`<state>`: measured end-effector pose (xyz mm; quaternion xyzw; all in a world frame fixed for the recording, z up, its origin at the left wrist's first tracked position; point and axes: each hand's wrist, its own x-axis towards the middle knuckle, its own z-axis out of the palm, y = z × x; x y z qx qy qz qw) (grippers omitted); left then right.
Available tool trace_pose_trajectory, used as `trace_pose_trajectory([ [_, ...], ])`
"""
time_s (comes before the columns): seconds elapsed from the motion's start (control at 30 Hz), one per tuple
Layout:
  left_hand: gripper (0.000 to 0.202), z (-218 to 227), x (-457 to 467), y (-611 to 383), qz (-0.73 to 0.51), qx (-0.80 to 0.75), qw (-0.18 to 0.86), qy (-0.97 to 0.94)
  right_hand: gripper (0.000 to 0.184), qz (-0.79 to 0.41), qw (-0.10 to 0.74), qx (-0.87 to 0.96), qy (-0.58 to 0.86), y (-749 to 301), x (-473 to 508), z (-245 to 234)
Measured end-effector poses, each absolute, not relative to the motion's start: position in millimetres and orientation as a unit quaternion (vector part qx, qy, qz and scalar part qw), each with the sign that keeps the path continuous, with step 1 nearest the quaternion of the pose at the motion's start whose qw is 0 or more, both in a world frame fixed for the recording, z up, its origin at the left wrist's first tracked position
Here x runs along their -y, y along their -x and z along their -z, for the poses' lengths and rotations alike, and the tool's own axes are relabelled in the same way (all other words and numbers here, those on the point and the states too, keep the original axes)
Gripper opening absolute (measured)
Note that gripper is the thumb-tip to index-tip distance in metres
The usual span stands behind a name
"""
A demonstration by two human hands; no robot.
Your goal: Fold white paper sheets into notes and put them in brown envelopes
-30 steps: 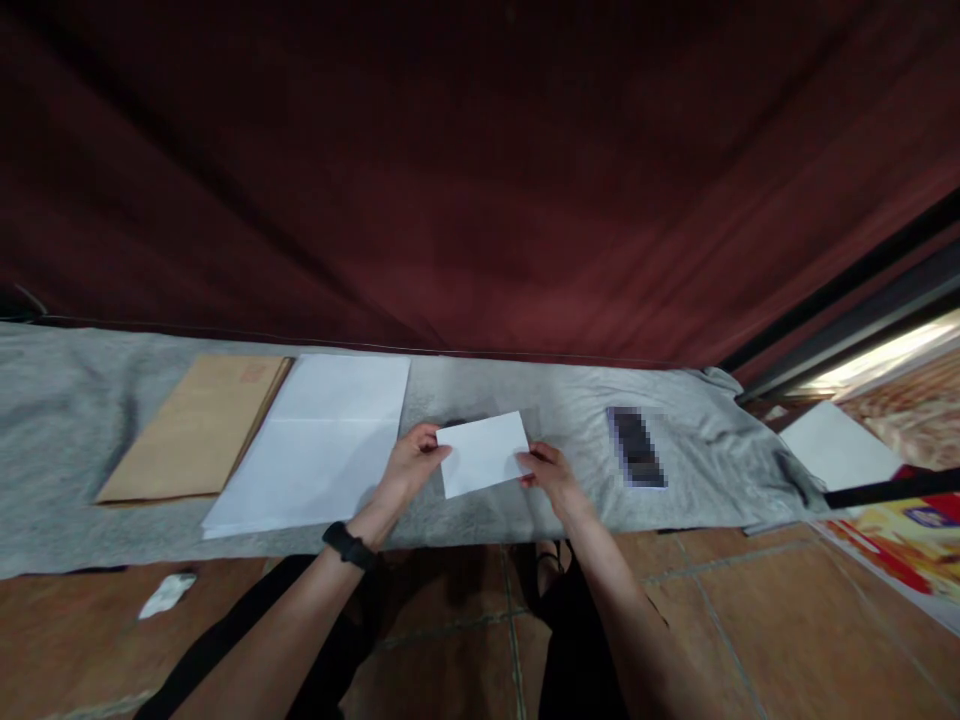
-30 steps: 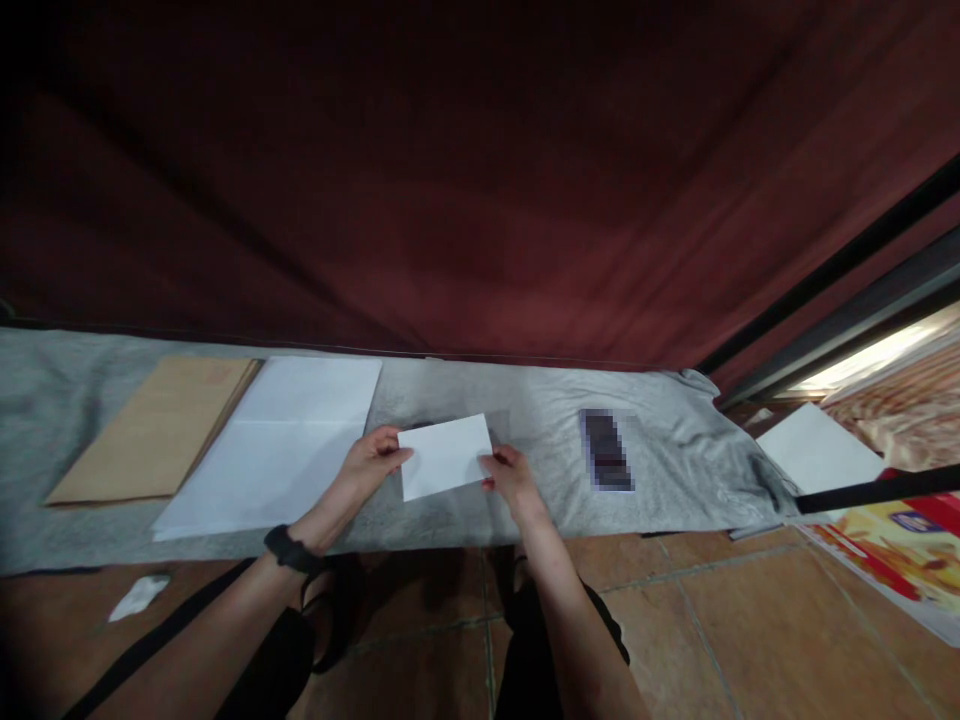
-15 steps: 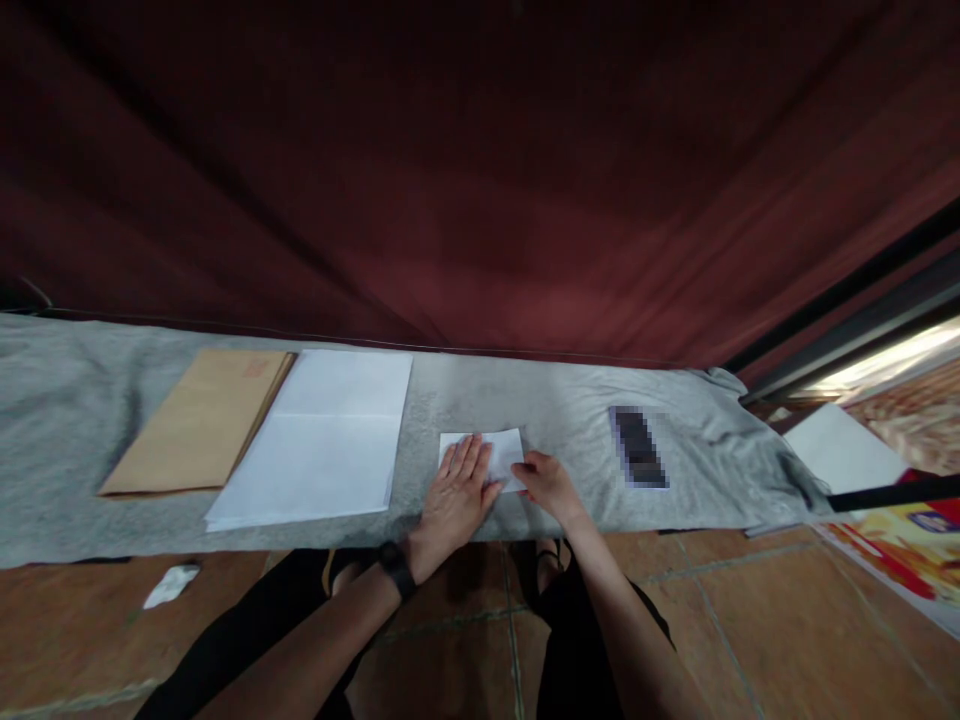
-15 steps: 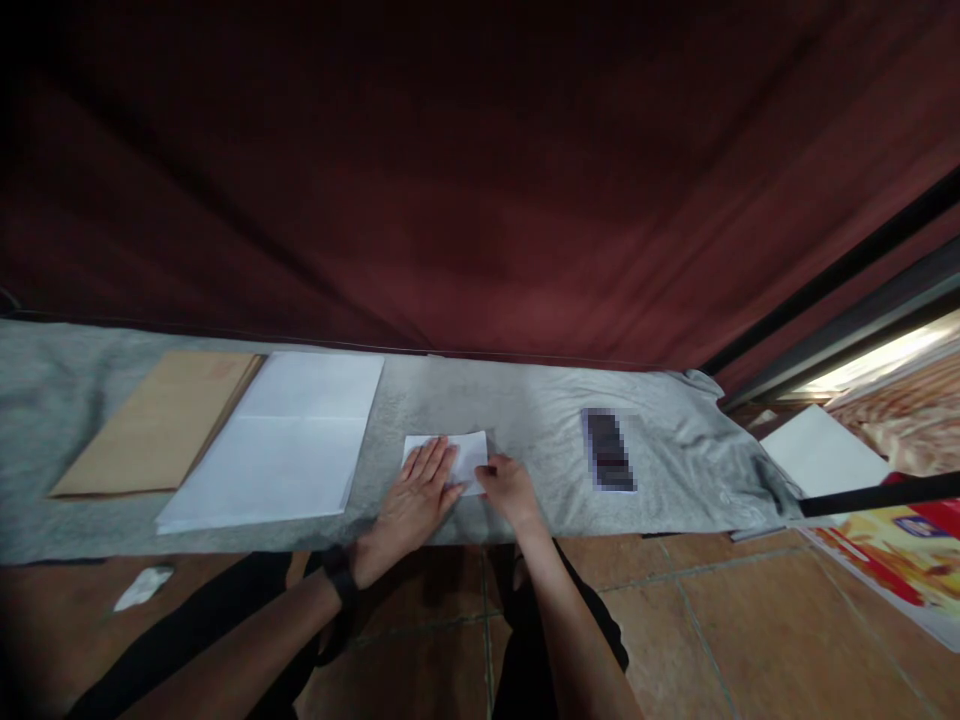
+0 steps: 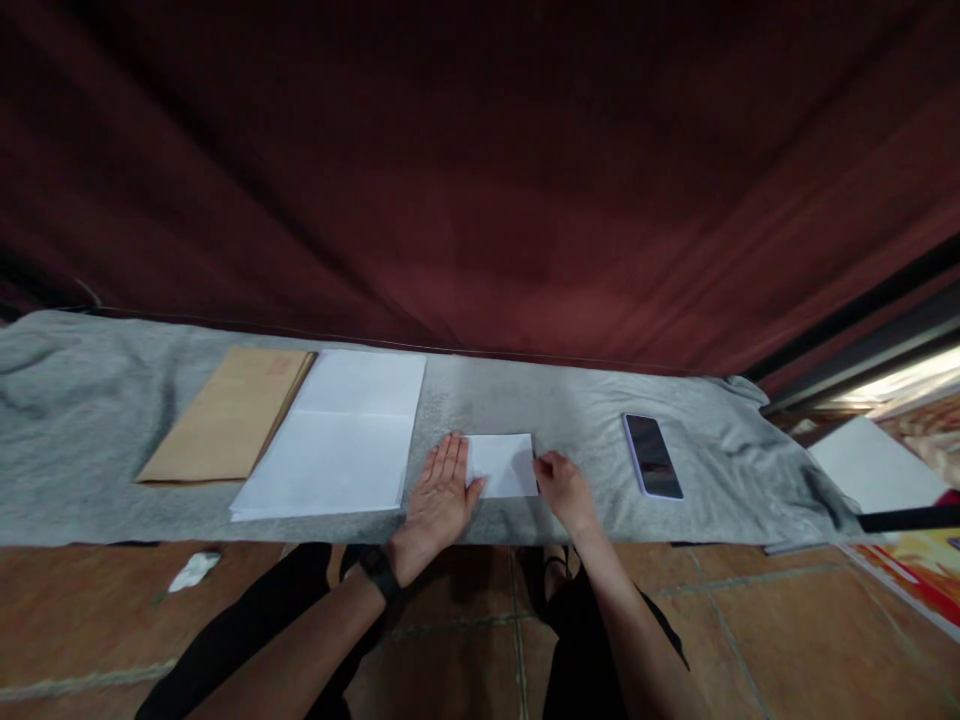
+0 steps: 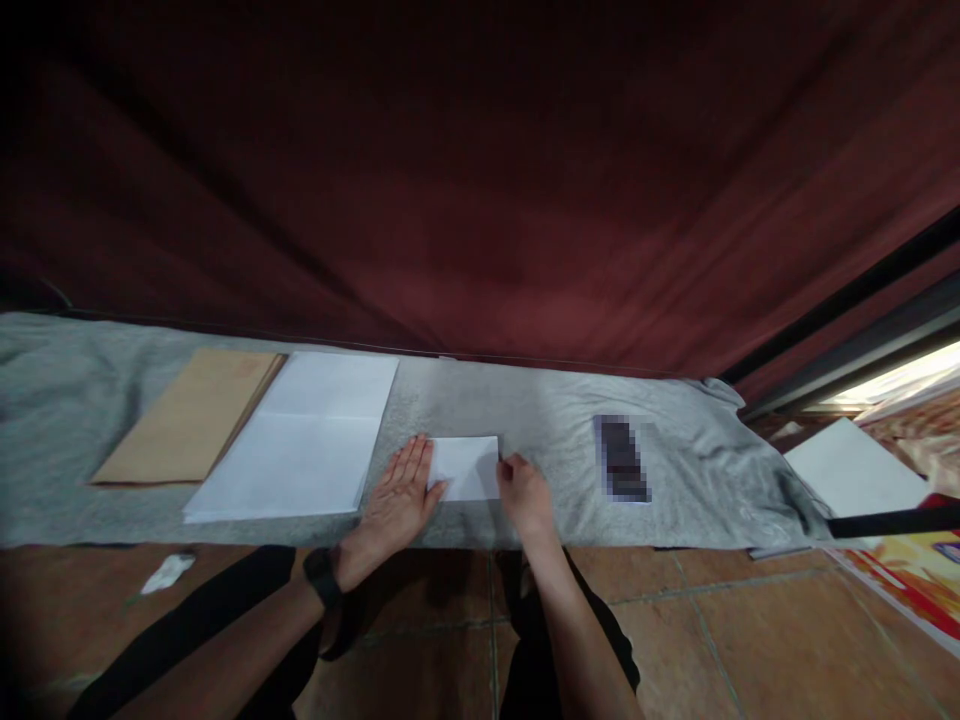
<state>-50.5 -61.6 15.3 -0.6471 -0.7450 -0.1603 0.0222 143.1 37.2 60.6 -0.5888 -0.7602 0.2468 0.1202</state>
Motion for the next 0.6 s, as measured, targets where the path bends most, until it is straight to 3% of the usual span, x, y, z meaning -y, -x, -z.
trace_pose_trajectory([
  [0.07,0.068,-17.4,62.3,51.5,0.161,0.745,0.022,0.647,0.032,-0.167,0.18,0.789,0.564,-132.5,-29.2,-61.5],
  [0.13,0.064,-20.7,62.6,51.0,0.158,0.736,0.024,0.658,0.041,-0.161,0.218,0.833,0.482,-116.9,-18.7,-57.6],
  [0.27,0.056,-24.7,62.6,51.0,0.134,0.692,0.015,0.709,0.053,-0.155,0.188,0.907,0.344,-90.5,1.3,-38.7],
  [0.6,0.059,-19.7,69.0,59.8,0.149,0.706,0.027,0.692,0.056,-0.065,0.144,0.903,0.4,-113.2,-4.0,-19.2],
])
